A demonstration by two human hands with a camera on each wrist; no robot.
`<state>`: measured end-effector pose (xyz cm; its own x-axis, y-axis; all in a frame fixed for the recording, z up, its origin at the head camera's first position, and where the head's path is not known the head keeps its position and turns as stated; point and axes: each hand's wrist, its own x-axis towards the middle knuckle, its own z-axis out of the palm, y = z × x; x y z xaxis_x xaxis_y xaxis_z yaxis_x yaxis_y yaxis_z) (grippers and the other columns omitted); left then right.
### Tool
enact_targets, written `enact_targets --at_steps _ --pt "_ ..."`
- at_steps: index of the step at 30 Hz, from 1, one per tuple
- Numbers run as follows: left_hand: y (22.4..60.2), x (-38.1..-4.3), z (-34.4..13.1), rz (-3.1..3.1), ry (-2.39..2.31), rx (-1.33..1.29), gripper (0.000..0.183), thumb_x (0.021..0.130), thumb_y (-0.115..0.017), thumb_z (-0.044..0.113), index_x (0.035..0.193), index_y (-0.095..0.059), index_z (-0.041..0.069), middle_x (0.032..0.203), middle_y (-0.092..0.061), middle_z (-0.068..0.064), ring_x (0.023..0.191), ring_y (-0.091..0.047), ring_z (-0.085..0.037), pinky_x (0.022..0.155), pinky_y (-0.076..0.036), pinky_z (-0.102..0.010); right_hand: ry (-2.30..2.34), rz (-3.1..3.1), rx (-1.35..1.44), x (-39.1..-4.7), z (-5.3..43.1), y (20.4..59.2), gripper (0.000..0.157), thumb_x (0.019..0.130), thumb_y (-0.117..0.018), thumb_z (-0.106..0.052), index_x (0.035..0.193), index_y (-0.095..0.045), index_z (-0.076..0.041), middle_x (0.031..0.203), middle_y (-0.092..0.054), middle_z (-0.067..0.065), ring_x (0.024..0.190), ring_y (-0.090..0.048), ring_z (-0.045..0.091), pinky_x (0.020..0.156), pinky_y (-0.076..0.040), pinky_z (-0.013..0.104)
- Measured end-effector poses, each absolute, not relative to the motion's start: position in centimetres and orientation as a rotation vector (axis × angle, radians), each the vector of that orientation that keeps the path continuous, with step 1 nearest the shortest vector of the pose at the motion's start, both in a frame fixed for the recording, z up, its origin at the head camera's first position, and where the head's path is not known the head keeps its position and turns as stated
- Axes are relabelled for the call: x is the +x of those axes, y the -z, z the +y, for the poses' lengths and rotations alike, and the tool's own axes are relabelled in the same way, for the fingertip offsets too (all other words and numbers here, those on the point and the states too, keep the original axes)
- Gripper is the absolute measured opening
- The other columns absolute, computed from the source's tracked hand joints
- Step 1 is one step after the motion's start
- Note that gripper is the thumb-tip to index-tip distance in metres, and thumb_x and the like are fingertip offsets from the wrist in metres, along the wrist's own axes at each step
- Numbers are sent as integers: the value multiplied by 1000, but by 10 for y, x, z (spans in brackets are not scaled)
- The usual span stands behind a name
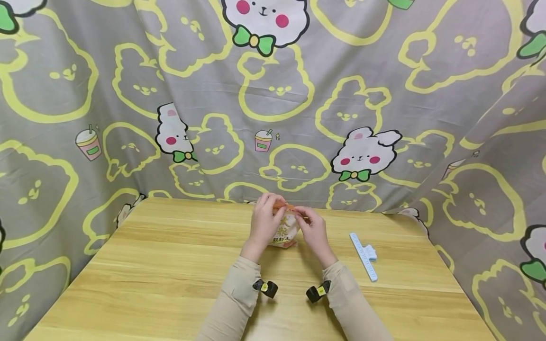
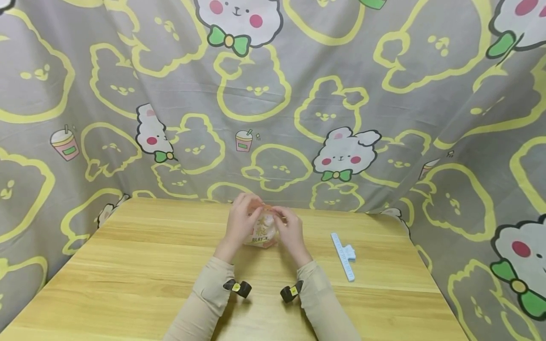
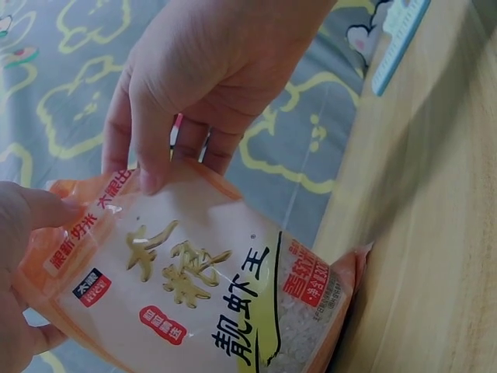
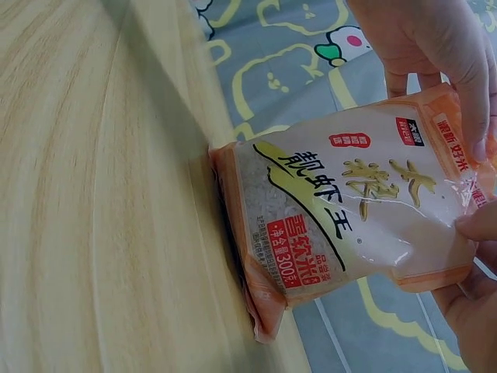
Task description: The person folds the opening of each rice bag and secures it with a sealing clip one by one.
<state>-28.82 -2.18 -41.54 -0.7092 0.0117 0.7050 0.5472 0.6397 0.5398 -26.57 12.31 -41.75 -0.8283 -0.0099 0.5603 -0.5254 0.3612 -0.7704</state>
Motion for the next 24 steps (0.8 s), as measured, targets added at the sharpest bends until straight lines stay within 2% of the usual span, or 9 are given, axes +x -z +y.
enact_targets --at_steps 9,14,20,24 --pt "416 -288 -22 -2166 971 -413 12 84 -75 11 93 -66 12 99 -63 -6 95 -60 -25 84 -50 -40 -1416 -2184 530 -273 128 426 22 86 -60 14 108 -66 10 102 -68 27 90 -67 40 77 -60 36" --pt "415 -287 -23 -2163 970 -418 12 85 -74 11 93 -66 12 98 -62 -6 93 -59 -25 83 -50 -39 -1421 -2180 508 -291 134 447 22 85 -65 10 107 -68 6 102 -70 24 87 -68 38 74 -59 32" --pt "416 -288 -23 -2162 975 -424 11 85 -74 11 93 -66 12 98 -62 -6 93 -59 -24 82 -50 -38 -1438 -2201 527 -294 141 451 20 88 -67 2 107 -70 1 104 -72 19 88 -69 32 74 -58 24" --pt "416 -289 -23 -2165 978 -430 11 86 -74 11 94 -66 12 99 -62 -6 94 -59 -24 83 -50 -38 -1413 -2234 548 -293 145 451 20 90 -65 1 110 -70 0 105 -72 18 91 -69 31 75 -57 23"
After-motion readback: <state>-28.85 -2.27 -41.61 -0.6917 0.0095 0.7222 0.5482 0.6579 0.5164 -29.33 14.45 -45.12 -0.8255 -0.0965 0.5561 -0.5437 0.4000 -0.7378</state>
